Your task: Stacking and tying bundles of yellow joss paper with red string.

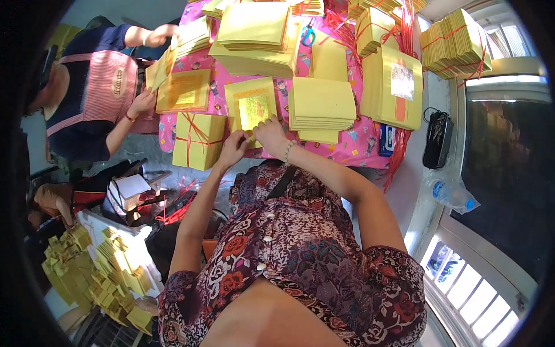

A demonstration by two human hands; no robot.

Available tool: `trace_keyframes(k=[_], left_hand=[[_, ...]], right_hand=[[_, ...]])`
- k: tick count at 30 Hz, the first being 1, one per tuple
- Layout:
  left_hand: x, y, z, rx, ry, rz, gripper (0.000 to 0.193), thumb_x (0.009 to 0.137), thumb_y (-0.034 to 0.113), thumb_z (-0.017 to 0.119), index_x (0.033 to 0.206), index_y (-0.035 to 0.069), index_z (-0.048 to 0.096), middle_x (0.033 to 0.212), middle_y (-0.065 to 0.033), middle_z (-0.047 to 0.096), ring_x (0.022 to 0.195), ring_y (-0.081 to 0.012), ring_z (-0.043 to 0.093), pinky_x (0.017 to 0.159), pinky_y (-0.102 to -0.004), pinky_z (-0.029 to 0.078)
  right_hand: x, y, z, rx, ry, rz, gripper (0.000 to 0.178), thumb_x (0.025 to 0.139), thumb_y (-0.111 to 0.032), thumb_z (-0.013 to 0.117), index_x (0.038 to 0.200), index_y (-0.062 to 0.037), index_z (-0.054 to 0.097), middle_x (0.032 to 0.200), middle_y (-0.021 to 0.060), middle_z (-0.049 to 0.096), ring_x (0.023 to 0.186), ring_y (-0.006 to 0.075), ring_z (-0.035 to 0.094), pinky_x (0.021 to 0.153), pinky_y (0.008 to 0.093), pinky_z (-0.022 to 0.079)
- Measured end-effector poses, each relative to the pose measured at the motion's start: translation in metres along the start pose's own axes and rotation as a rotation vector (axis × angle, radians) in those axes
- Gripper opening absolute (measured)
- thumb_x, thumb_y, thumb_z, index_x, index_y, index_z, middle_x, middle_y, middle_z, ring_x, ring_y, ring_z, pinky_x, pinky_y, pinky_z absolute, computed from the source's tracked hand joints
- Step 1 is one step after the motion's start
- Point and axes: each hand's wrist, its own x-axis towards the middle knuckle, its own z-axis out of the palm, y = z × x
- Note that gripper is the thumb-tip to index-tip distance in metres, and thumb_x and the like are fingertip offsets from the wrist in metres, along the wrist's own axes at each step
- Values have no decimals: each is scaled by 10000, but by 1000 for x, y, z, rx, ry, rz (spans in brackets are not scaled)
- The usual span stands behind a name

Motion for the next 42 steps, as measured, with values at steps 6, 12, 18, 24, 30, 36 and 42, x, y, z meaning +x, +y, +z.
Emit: trace_keyframes(k=[6,12,18,24,30,36,42], left_hand=[[1,35,-6,420,167,320,253,770,83,630,1009,29,567,866,-153,575,806,-333,554,756,-404,464],[13,41,-25,435,159,14,446,731,61,620,1162,38,509,1046,-177,540,1021,-335,480,874,-451,402],[16,65,-15,606,455,379,651,689,39,615,1309,43,420,1267,-187,425,1219,-367,379,998,-499,330],[20,39,14,614,219,281,771,692,119,665,1391,77,342,1408,-178,328,1310,-376,292,1081,-496,255],[39,26,20,725,173,226,782,798,292,636,1460,164,239,1494,-176,211,1367,-370,209,1090,-506,220],[44,19,23,696,147,209,766,813,350,597,1463,168,234,1492,-202,199,1371,-397,184,1089,-542,185],[42,19,22,694,118,179,718,823,375,578,1440,156,284,1497,-196,195,1375,-389,178,1091,-538,176]], right_hand=[[4,29,-2,388,-134,108,131,829,-128,516,931,-67,573,865,122,610,826,316,631,690,448,502],[32,37,-20,455,-128,249,164,873,-135,486,976,-25,550,908,176,619,807,350,631,694,466,507],[71,53,-37,385,-151,405,228,838,-152,528,1024,-23,559,922,194,639,849,345,643,694,458,521],[109,66,-16,258,-112,492,243,809,-115,563,1028,-12,586,1003,185,646,919,317,655,717,445,548],[119,63,-14,196,-138,500,194,819,-100,556,986,-13,604,980,169,656,932,300,657,707,476,549],[123,60,-3,-125,-39,337,194,777,-118,599,948,-30,616,885,95,649,817,243,654,681,390,534],[132,57,-8,-40,-17,174,255,771,-100,600,1010,-14,572,917,134,625,873,262,656,702,372,536]])
